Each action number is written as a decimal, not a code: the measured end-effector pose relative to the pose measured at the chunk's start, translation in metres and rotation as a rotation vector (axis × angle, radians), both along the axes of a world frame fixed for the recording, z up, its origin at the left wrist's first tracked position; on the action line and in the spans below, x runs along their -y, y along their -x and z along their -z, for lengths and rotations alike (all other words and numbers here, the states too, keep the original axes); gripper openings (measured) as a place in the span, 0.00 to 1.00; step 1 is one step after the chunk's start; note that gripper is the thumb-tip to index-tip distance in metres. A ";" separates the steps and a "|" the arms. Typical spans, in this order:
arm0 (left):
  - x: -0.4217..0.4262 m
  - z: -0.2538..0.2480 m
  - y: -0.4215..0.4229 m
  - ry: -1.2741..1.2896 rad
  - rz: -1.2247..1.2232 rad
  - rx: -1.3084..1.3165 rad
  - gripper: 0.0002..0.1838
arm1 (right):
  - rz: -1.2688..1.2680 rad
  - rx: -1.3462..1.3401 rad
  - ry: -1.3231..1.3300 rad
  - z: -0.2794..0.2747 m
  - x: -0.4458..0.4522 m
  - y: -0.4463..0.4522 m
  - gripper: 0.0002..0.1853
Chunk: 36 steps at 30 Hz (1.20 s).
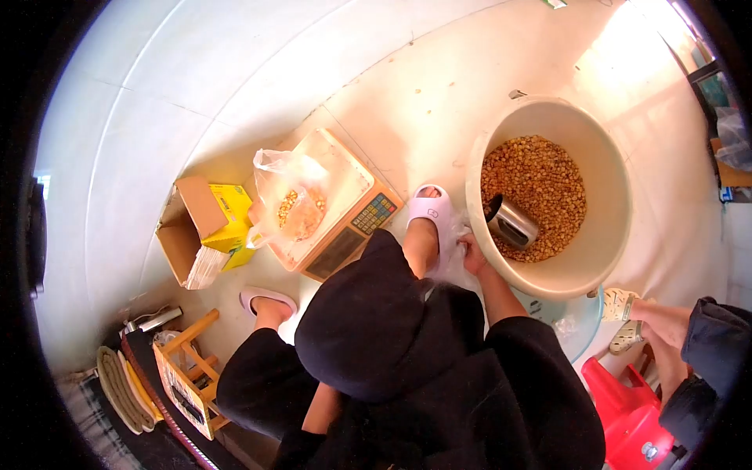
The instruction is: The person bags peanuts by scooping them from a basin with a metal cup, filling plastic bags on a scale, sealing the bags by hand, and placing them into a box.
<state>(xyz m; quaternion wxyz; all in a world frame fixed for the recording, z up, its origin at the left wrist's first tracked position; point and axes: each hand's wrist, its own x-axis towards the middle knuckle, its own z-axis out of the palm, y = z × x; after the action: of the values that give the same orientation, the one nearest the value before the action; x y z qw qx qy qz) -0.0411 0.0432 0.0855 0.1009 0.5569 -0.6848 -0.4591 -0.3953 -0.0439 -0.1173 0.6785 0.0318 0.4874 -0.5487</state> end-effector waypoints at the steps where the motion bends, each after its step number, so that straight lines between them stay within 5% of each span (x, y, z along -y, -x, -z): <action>1: 0.001 0.002 0.002 0.001 0.003 0.000 0.13 | 0.004 0.000 -0.007 0.006 -0.005 0.003 0.22; 3: 0.002 0.004 0.003 -0.003 0.010 0.002 0.13 | -0.345 -0.447 0.147 0.027 -0.016 0.004 0.29; 5: 0.002 0.007 0.004 -0.003 0.019 0.006 0.13 | -0.609 -0.503 -0.197 -0.066 0.009 -0.013 0.42; 8: 0.006 0.013 0.005 -0.006 0.030 0.004 0.13 | -1.174 -1.259 0.287 -0.170 -0.015 -0.004 0.31; 9: 0.008 0.014 0.004 -0.005 0.028 0.008 0.13 | -1.064 -1.299 0.377 -0.142 -0.051 0.015 0.20; 11: 0.010 0.015 0.002 -0.013 0.036 0.013 0.13 | -0.721 -1.524 0.141 -0.167 -0.097 0.047 0.14; 13: 0.010 0.015 0.002 -0.020 0.046 0.011 0.13 | -0.465 -1.444 -0.134 -0.155 -0.154 0.106 0.11; 15: 0.009 0.015 0.003 -0.020 0.057 0.010 0.13 | -0.675 -1.619 -0.543 -0.152 -0.197 0.146 0.21; 17: 0.009 0.015 0.004 -0.020 0.065 0.004 0.13 | -0.721 -1.626 -0.665 -0.114 -0.251 0.168 0.29; 18: 0.008 0.014 0.005 -0.019 0.068 0.003 0.14 | -0.782 -1.625 -0.784 -0.098 -0.267 0.161 0.39; 20: 0.008 0.015 0.006 -0.017 0.068 0.005 0.14 | -0.618 -1.012 -0.889 -0.071 -0.289 0.144 0.54; 22: 0.006 0.015 0.007 -0.014 0.071 0.003 0.14 | -0.791 -1.012 -0.856 -0.058 -0.291 0.104 0.53; 25: 0.009 0.018 0.008 -0.010 0.074 0.004 0.14 | -0.867 -1.134 -0.796 -0.039 -0.288 0.060 0.42; 27: 0.009 0.017 0.006 -0.005 0.075 0.002 0.14 | -0.790 -1.253 -0.633 -0.030 -0.280 0.047 0.18; 28: 0.009 0.016 0.005 -0.001 0.073 0.000 0.14 | -0.787 -1.255 -0.624 -0.030 -0.279 0.050 0.18; 31: 0.011 0.017 0.001 0.023 0.067 -0.011 0.14 | -0.240 -0.644 -0.741 -0.069 -0.253 0.077 0.13; 32: 0.011 0.017 0.001 0.031 0.063 -0.016 0.14 | -0.131 -0.488 -0.533 -0.090 -0.250 0.089 0.11; 34: 0.012 0.019 0.001 0.049 0.061 -0.031 0.14 | -0.139 -0.148 -0.483 -0.143 -0.222 0.107 0.09; 36: 0.012 0.022 0.003 0.067 0.057 -0.058 0.14 | -0.182 0.025 -0.299 -0.136 -0.209 0.119 0.09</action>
<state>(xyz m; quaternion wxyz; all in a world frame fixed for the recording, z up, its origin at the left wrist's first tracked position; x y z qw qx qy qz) -0.0438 0.0316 0.0631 0.1263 0.5198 -0.7121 -0.4547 -0.5148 0.1650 0.0189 0.7190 0.0947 0.5560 -0.4061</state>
